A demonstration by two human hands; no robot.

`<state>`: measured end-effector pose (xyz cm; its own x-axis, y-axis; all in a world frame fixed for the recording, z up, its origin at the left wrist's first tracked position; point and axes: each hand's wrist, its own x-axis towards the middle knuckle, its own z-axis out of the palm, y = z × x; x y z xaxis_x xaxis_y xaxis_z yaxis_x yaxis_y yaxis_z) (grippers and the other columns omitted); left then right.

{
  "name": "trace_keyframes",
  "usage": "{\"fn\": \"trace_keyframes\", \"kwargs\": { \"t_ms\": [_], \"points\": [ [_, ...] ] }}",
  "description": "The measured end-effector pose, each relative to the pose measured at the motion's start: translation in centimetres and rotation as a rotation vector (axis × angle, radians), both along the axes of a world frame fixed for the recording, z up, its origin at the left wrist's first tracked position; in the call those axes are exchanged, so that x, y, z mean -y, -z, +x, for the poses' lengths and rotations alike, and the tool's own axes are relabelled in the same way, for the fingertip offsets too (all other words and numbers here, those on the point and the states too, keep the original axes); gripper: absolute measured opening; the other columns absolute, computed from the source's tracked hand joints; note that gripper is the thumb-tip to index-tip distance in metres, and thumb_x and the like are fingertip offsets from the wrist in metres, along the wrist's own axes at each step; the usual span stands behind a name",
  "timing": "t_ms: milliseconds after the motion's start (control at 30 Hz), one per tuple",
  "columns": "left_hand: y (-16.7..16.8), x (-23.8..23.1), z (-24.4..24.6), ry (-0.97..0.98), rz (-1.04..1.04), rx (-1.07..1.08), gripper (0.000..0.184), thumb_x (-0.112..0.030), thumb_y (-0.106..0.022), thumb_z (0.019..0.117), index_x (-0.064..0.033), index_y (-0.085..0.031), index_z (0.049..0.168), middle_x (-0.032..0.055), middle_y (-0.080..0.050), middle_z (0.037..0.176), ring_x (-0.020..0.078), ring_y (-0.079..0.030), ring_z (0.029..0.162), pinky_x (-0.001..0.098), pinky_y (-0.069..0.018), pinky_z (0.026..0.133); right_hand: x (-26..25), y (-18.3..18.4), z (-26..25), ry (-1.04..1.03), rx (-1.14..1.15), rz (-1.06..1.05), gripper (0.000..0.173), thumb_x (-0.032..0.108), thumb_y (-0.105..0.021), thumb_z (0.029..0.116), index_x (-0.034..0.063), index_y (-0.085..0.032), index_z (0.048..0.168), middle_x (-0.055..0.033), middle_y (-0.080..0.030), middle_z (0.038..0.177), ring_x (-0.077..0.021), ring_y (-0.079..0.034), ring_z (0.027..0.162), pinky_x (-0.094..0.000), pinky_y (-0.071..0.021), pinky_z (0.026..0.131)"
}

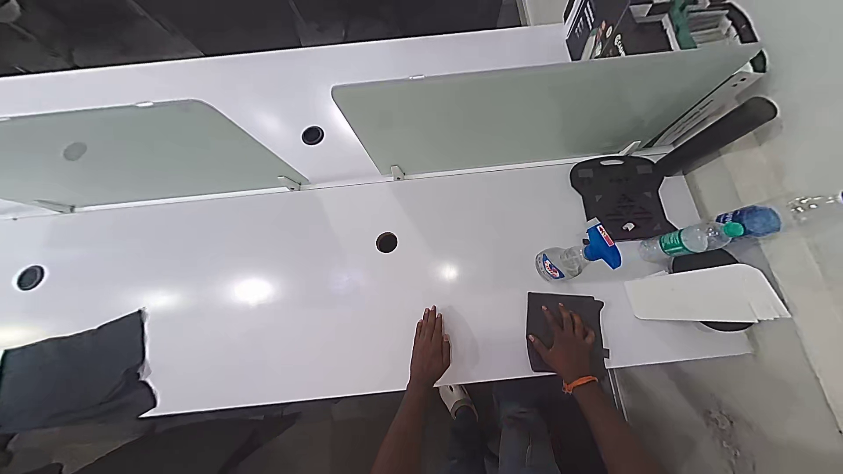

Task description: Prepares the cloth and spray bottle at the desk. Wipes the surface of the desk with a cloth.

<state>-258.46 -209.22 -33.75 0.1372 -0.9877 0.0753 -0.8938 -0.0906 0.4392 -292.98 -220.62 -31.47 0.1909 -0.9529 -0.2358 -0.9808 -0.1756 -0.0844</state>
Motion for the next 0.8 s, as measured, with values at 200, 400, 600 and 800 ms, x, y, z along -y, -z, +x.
{"fn": "trace_keyframes", "kwargs": {
  "t_ms": [200, 400, 600, 800],
  "points": [
    [0.2, 5.0, 3.9, 0.054, 0.050, 0.065, 0.056, -0.026, -0.031, 0.1025, 0.0015, -0.047, 0.149, 0.0184, -0.037, 0.162, 0.0336, -0.032, 0.153, 0.0502, -0.0261, 0.124, 0.2, 1.4, 5.5, 0.023, 0.024, -0.077, 0.084, 0.080, -0.039, 0.0872, 0.0335, -0.040, 0.158, -0.0156, -0.028, 0.168, -0.0447, -0.019, 0.155, -0.0774, -0.0109, 0.116],
    [0.4, 7.5, 4.6, 0.048, 0.055, 0.007, 0.058, -0.028, -0.029, 0.1033, 0.0040, -0.046, 0.149, 0.0203, -0.037, 0.162, 0.0346, -0.031, 0.153, 0.0499, -0.0262, 0.124, -3.0, 0.8, 16.6, -0.216, 0.097, 0.059, 0.080, 0.080, -0.040, 0.0870, 0.0410, -0.038, 0.157, -0.0110, -0.029, 0.168, -0.0457, -0.017, 0.155, -0.0809, -0.0086, 0.113],
    [1.7, 7.5, 4.2, -0.014, 0.035, 0.019, 0.063, -0.035, -0.022, 0.1059, 0.0046, -0.045, 0.149, 0.0209, -0.040, 0.160, 0.0324, -0.034, 0.152, 0.0474, -0.0275, 0.124, 5.5, 1.3, 24.2, -0.279, 0.136, 0.072, 0.078, 0.077, -0.043, 0.0868, 0.0457, -0.035, 0.157, -0.0056, -0.025, 0.170, -0.0429, -0.015, 0.156, -0.0804, -0.0074, 0.113],
    [1.3, 7.9, 4.1, -0.013, 0.092, 0.114, 0.060, -0.030, -0.030, 0.1010, 0.0023, -0.048, 0.148, 0.0151, -0.043, 0.160, 0.0298, -0.037, 0.150, 0.0467, -0.0312, 0.121, 14.6, 1.4, 31.2, -0.289, 0.158, 0.068, 0.077, 0.078, -0.034, 0.0897, 0.0450, -0.033, 0.159, -0.0043, -0.022, 0.171, -0.0411, -0.013, 0.157, -0.0786, -0.0062, 0.115]
  ]
}}
